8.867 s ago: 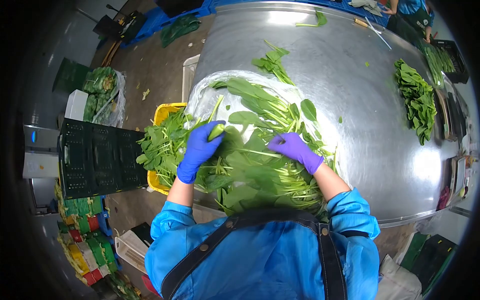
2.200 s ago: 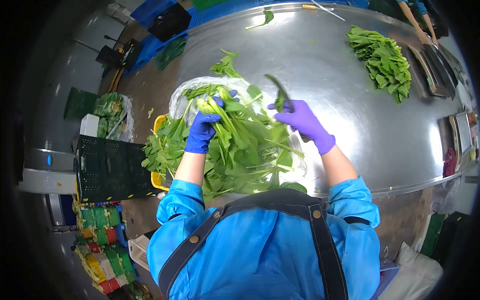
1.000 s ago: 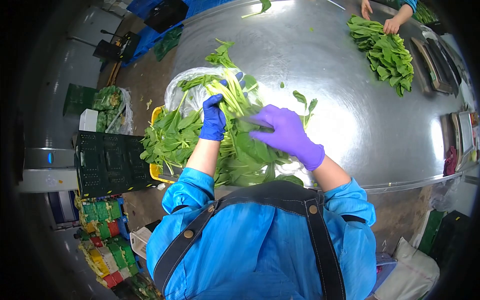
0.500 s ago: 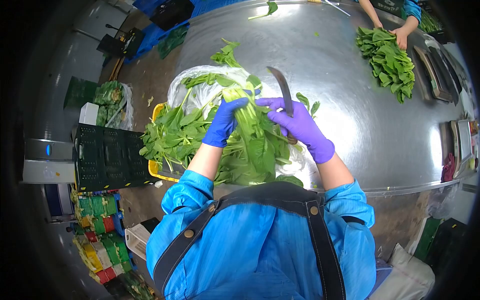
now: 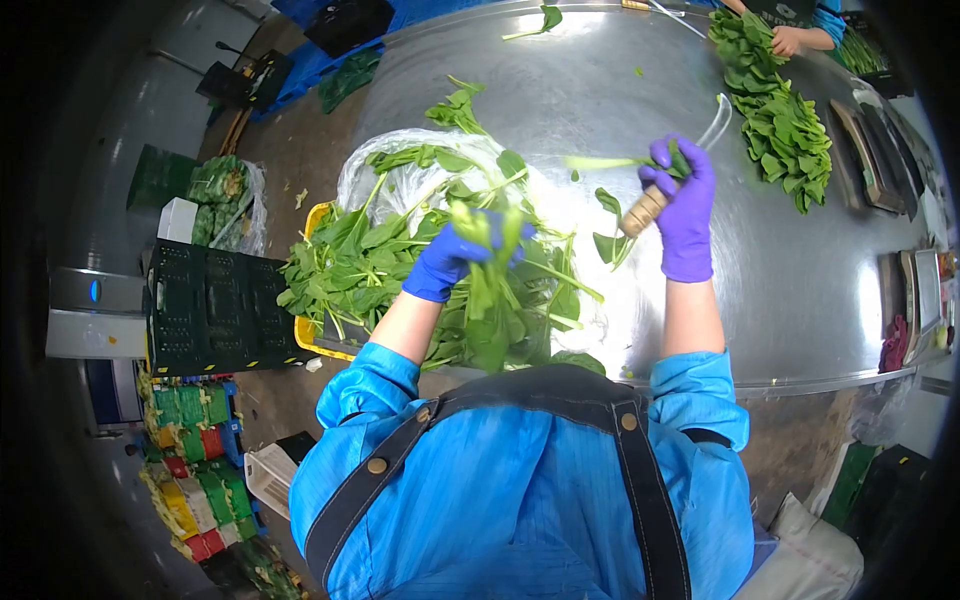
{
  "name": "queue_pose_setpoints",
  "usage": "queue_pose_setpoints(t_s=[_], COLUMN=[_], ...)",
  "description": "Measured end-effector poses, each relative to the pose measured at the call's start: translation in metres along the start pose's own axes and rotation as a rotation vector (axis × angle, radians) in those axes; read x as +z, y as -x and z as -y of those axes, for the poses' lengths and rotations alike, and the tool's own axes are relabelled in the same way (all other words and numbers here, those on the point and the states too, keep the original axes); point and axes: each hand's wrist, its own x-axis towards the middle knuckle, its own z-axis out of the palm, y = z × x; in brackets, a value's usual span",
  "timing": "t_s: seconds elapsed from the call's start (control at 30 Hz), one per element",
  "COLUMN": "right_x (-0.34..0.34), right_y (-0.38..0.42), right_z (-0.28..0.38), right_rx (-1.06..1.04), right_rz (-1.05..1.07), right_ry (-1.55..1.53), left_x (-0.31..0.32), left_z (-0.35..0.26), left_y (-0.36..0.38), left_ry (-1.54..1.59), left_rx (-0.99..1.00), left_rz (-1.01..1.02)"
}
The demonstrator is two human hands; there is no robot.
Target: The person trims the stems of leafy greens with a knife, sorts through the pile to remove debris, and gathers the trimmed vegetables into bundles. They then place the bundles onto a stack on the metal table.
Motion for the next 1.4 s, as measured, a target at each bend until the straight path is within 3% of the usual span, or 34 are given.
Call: queue_pose_setpoints(t_s=[0.07, 0.1, 0.13, 0.2, 0.33, 0.4, 0.47, 0.53, 0.57, 0.6, 0.7, 0.8, 0.87, 0.9, 0.93, 1.0, 1.07, 1.13, 1.2, 1.3, 1.37, 1.4], right_x=[-0.004, -0.007, -0.002, 0.009, 0.027, 0.037, 0.037, 0.03, 0.031, 0.018, 0.006, -0.005, -0.025, -0.022, -0.025, -0.034, -0.066, -0.089, -0.128, -0.239, -0.282, -0.302], right_y=[0.011, 0.014, 0.016, 0.036, 0.035, 0.034, 0.03, 0.028, 0.027, 0.029, 0.035, 0.032, 0.026, 0.03, 0.032, 0.031, 0.019, 0.003, -0.021, -0.067, -0.089, -0.101], right_z=[0.002, 0.0, 0.001, -0.022, -0.024, -0.025, -0.032, -0.053, -0.056, -0.079, -0.103, -0.096, -0.086, -0.069, -0.058, -0.028, 0.006, 0.041, 0.076, 0.134, 0.174, 0.194], right_rx=[-0.004, 0.214, 0.392, 0.411, 0.445, 0.365, 0.417, 0.241, 0.41, 0.294, 0.295, 0.44, 0.554, 0.623, 0.594, 0.459, 0.363, 0.14, -0.033, -0.292, -0.507, -0.518], right_rz=[-0.026, 0.082, 0.197, 0.09, 0.091, 0.112, 0.125, 0.232, 0.241, 0.252, 0.265, 0.222, 0.055, -0.045, -0.063, -0.143, -0.197, -0.407, -0.487, -0.61, -0.633, -0.644], right_ry=[0.533, 0.701, 1.144, 1.183, 1.183, 1.189, 1.174, 1.087, 1.119, 1.031, 0.861, 0.824, 0.571, 0.395, 0.404, 0.065, 0.106, 0.22, 0.275, 0.293, 0.431, 0.46], left_x=[-0.014, -0.021, -0.03, -0.048, -0.043, -0.038, -0.033, -0.027, -0.022, -0.016, 0.005, 0.01, 0.011, 0.021, 0.023, 0.021, 0.018, 0.015, -0.002, -0.009, 0.003, 0.008], left_z=[0.004, 0.004, 0.003, 0.0, -0.003, -0.004, -0.004, -0.002, -0.001, 0.001, -0.001, 0.012, 0.022, 0.019, 0.023, 0.034, 0.041, 0.041, 0.061, 0.086, 0.088, 0.091], left_y=[0.006, 0.006, 0.003, -0.002, -0.009, -0.013, -0.021, -0.035, -0.043, -0.052, -0.077, -0.107, -0.133, -0.133, -0.136, -0.151, -0.149, -0.131, -0.101, -0.049, -0.018, -0.005], left_ry=[0.576, 0.632, 0.685, 0.628, 0.615, 0.624, 0.561, 0.535, 0.431, 0.327, 0.418, 0.481, 0.67, 0.507, 0.51, 0.385, 0.305, 0.234, 0.255, 0.272, 0.299, 0.313], left_rx=[0.254, 0.336, 0.421, 0.507, 0.473, 0.425, 0.239, 0.154, 0.127, 0.101, 0.062, -0.002, -0.053, 0.021, 0.016, 0.064, 0.045, -0.014, -0.05, -0.118, -0.136, -0.136], left_rz=[-0.196, -0.297, -0.398, -0.438, -0.494, -0.475, -0.533, -0.566, -0.591, -0.615, -0.669, -0.668, -0.633, -0.526, -0.491, -0.506, -0.494, -0.44, -0.405, -0.514, -0.565, -0.586])
